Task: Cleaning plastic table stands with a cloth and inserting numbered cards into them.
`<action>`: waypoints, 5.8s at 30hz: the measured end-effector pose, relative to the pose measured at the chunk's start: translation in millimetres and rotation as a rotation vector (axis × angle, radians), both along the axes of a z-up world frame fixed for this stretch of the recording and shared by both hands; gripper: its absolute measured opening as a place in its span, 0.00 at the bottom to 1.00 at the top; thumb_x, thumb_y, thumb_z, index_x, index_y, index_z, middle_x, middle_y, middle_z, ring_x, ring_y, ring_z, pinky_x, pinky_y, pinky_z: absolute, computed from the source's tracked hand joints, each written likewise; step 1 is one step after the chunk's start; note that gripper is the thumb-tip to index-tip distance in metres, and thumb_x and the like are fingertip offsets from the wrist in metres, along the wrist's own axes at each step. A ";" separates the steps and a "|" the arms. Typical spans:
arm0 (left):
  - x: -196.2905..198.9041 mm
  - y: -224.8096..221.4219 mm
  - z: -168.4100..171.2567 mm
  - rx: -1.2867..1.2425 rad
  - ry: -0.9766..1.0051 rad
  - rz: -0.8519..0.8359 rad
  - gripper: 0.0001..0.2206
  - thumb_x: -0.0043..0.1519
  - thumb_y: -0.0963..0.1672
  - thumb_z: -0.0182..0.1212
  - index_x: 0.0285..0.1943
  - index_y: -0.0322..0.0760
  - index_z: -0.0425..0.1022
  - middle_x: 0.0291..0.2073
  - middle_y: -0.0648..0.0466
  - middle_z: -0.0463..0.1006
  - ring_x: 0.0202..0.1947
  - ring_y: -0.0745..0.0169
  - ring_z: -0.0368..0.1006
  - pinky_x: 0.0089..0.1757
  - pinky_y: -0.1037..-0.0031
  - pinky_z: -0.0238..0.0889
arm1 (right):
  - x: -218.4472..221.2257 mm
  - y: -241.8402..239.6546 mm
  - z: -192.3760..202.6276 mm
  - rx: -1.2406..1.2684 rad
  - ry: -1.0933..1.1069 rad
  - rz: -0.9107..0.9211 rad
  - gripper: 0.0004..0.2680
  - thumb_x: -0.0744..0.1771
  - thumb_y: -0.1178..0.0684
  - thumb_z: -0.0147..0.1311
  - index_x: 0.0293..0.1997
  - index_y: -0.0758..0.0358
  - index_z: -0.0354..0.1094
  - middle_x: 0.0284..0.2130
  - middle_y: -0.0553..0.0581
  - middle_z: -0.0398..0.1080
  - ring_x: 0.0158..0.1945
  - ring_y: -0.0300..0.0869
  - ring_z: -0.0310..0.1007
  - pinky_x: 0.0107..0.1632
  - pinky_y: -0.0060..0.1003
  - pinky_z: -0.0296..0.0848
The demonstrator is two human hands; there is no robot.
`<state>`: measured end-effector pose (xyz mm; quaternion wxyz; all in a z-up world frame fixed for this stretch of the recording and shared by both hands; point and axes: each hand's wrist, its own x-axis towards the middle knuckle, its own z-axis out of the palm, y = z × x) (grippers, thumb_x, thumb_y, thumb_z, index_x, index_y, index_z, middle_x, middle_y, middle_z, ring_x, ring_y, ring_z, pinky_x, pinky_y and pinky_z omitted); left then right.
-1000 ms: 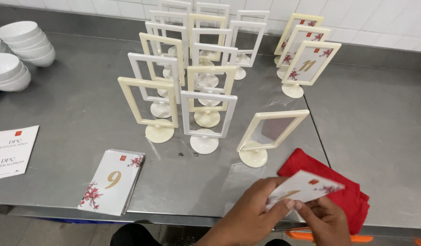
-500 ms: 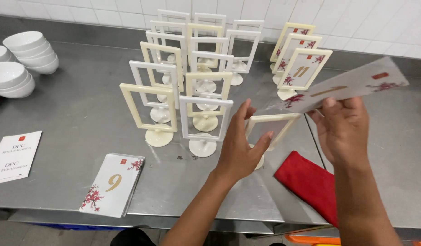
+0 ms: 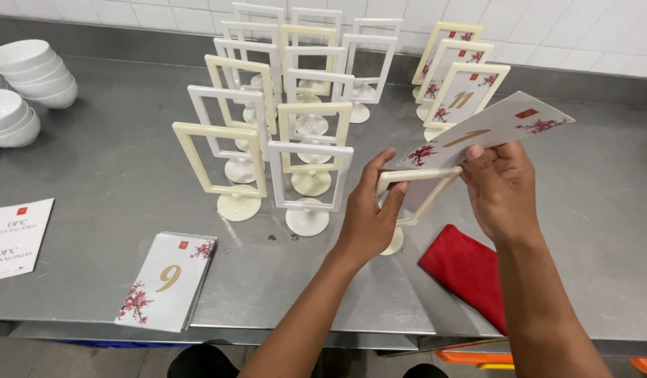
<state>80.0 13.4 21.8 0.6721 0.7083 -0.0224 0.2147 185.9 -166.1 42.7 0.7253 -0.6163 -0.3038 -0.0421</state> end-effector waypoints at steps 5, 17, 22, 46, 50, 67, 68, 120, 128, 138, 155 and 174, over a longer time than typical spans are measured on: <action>0.3 0.9 -0.8 -0.049 0.015 -0.009 0.22 0.66 0.50 0.52 0.70 0.44 0.64 0.61 0.56 0.74 0.59 0.62 0.70 0.55 0.73 0.63 | -5.1 1.0 3.2 -0.244 -0.099 -0.144 0.08 0.72 0.51 0.52 0.55 0.61 0.65 0.44 0.52 0.70 0.48 0.40 0.68 0.52 0.38 0.72; 1.2 8.7 -18.6 -0.094 0.028 -0.004 0.11 0.66 0.49 0.63 0.48 0.39 0.79 0.32 0.53 0.80 0.37 0.66 0.74 0.45 0.68 0.69 | -20.6 7.5 14.1 -0.387 -0.134 -0.057 0.12 0.71 0.59 0.51 0.61 0.73 0.65 0.43 0.70 0.72 0.47 0.49 0.73 0.57 0.51 0.72; 0.7 16.2 -34.9 -0.054 0.216 -0.035 0.13 0.64 0.51 0.59 0.46 0.41 0.79 0.33 0.60 0.76 0.35 0.69 0.68 0.38 0.77 0.60 | -19.6 4.1 15.8 -0.328 -0.121 -0.034 0.10 0.71 0.57 0.50 0.59 0.65 0.61 0.53 0.57 0.71 0.57 0.41 0.70 0.60 0.36 0.73; -3.1 26.9 -94.5 0.206 0.147 -0.017 0.10 0.67 0.48 0.54 0.43 0.40 0.77 0.36 0.56 0.75 0.35 0.63 0.67 0.38 0.73 0.59 | -30.5 1.7 6.5 -0.510 -0.344 -0.111 0.11 0.70 0.63 0.54 0.60 0.67 0.69 0.54 0.62 0.69 0.59 0.47 0.69 0.61 0.38 0.75; -24.3 25.7 -80.7 0.237 0.245 -0.046 0.18 0.65 0.47 0.56 0.62 0.38 0.62 0.56 0.50 0.67 0.55 0.54 0.61 0.53 0.65 0.55 | -38.2 -7.8 0.9 -0.530 -0.405 -0.229 0.18 0.71 0.64 0.51 0.71 0.72 0.57 0.61 0.70 0.66 0.64 0.54 0.68 0.64 0.46 0.72; -207.2 224.3 -45.8 0.625 1.031 0.773 0.40 0.54 0.61 0.65 0.71 0.40 0.64 0.56 0.53 0.77 0.59 0.48 0.68 0.49 0.49 0.66 | -54.3 -114.6 -142.0 -1.791 -0.005 -0.502 0.35 0.56 0.36 0.73 0.69 0.52 0.66 0.64 0.56 0.70 0.65 0.48 0.70 0.57 0.43 0.79; -205.3 226.0 -45.9 0.573 1.031 0.769 0.35 0.54 0.59 0.66 0.67 0.41 0.67 0.55 0.55 0.77 0.57 0.53 0.69 0.47 0.53 0.65 | -52.3 -113.2 -140.6 -1.789 -0.004 -0.503 0.33 0.58 0.37 0.71 0.70 0.53 0.66 0.63 0.57 0.71 0.65 0.49 0.70 0.58 0.44 0.78; -42.6 -121.6 -139.8 -1.303 0.079 -0.753 0.43 0.61 0.64 0.47 0.83 0.44 0.53 0.58 0.47 0.75 0.55 0.57 0.76 0.41 0.75 0.75 | -244.6 5.6 -96.0 -0.369 -0.205 -0.391 0.20 0.73 0.51 0.33 0.75 0.67 0.46 0.76 0.66 0.46 0.81 0.53 0.41 0.80 0.51 0.39; -62.3 -113.3 -128.5 -1.340 0.347 -0.814 0.31 0.70 0.58 0.48 0.81 0.48 0.53 0.52 0.44 0.77 0.52 0.47 0.76 0.46 0.63 0.72 | -212.3 4.1 -92.1 -0.489 -0.152 -0.334 0.19 0.72 0.51 0.37 0.73 0.61 0.54 0.77 0.62 0.46 0.81 0.54 0.39 0.78 0.56 0.29; -93.8 -98.7 -66.8 -0.938 0.360 -0.625 0.43 0.59 0.66 0.32 0.80 0.47 0.51 0.77 0.60 0.56 0.76 0.68 0.51 0.69 0.71 0.46 | -160.0 -16.0 -104.7 -0.729 0.046 -0.622 0.21 0.71 0.50 0.33 0.74 0.62 0.52 0.74 0.62 0.52 0.80 0.56 0.36 0.73 0.61 0.18; -1.6 -134.9 -153.5 -1.583 0.307 -1.243 0.36 0.74 0.64 0.45 0.82 0.47 0.46 0.66 0.34 0.68 0.62 0.29 0.67 0.58 0.49 0.61 | -141.2 -13.0 -97.9 -0.762 -0.204 -0.495 0.18 0.71 0.50 0.39 0.72 0.58 0.59 0.74 0.59 0.54 0.79 0.53 0.42 0.75 0.56 0.28; 28.0 -134.9 -167.4 -1.640 0.338 -1.142 0.43 0.68 0.67 0.49 0.80 0.36 0.51 0.66 0.30 0.66 0.60 0.26 0.68 0.47 0.40 0.68 | -173.0 -3.1 -102.8 -0.646 -0.147 -0.496 0.20 0.72 0.47 0.34 0.75 0.59 0.52 0.74 0.54 0.54 0.80 0.48 0.45 0.77 0.52 0.32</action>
